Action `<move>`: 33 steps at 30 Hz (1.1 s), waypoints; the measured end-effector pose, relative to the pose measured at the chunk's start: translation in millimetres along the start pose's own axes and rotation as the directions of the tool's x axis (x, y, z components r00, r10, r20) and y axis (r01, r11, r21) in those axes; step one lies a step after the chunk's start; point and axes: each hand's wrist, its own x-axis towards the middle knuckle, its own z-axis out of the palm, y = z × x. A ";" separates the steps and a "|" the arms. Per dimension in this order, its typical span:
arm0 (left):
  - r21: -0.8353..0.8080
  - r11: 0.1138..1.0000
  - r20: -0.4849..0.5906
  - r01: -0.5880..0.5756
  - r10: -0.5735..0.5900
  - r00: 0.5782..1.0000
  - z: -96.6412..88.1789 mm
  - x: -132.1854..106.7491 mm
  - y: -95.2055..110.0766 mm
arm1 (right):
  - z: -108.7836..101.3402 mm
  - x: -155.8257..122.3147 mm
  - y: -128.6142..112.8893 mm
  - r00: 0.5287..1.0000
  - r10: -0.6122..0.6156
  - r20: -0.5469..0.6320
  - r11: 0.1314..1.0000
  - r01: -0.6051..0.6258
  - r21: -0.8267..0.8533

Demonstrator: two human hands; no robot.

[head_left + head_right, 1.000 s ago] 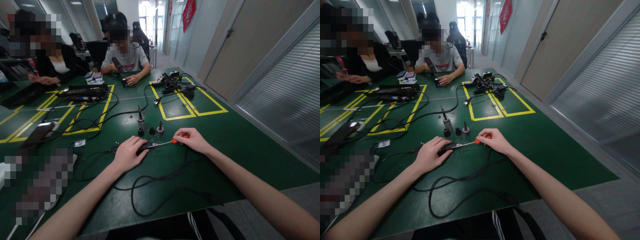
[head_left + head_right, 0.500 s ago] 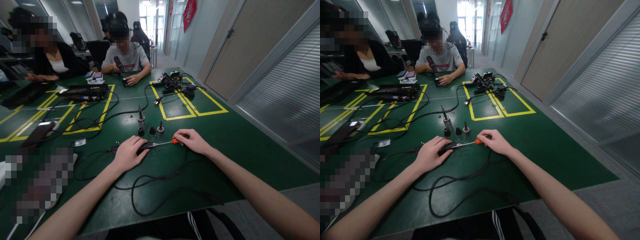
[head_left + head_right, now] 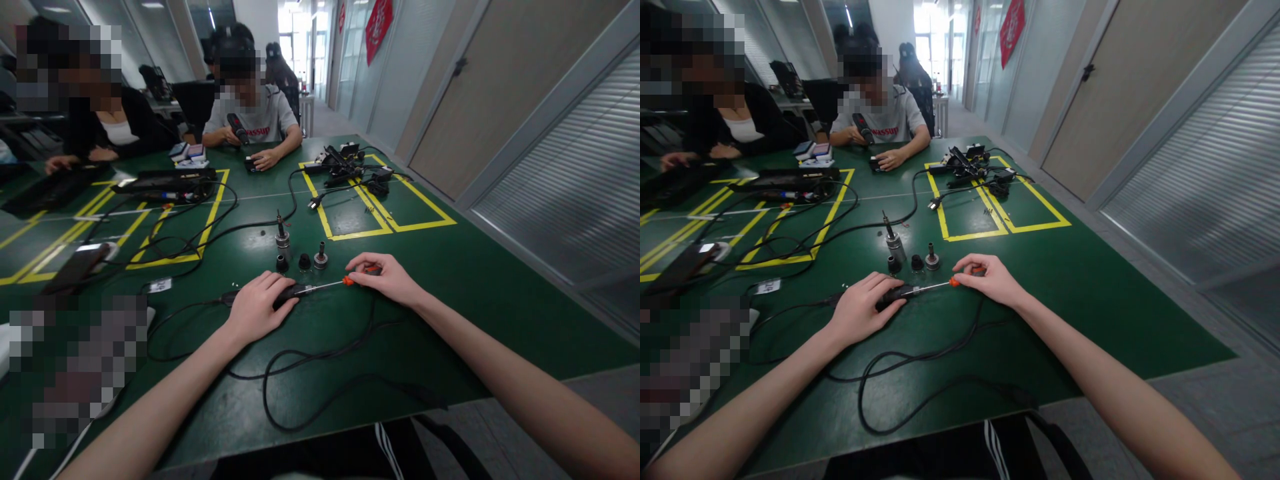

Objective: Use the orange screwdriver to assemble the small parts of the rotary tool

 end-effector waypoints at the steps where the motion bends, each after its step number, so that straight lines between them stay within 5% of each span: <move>1: -0.001 1.000 0.001 0.001 -0.001 1.000 -0.1 0.2 0.1 | 0.3 0.0 0.0 1.000 -0.003 0.000 1.000 0.003 -0.005; 8: -0.009 1.000 0.005 0.003 -0.003 1.000 0.3 0.8 -0.3 | 2.1 -1.2 1.6 0.999 0.024 0.039 0.996 -0.021 -0.082; 18: 0.008 1.000 -0.001 -0.009 0.009 1.000 0.4 -0.5 -1.2 | 0.3 -1.6 -1.3 0.998 0.058 0.027 0.998 -0.059 0.016; 33: 0.025 0.999 -0.022 -0.031 0.032 0.999 2.5 -0.7 -2.2 | 0.1 -1.4 2.9 0.998 -0.001 0.056 0.999 0.003 -0.042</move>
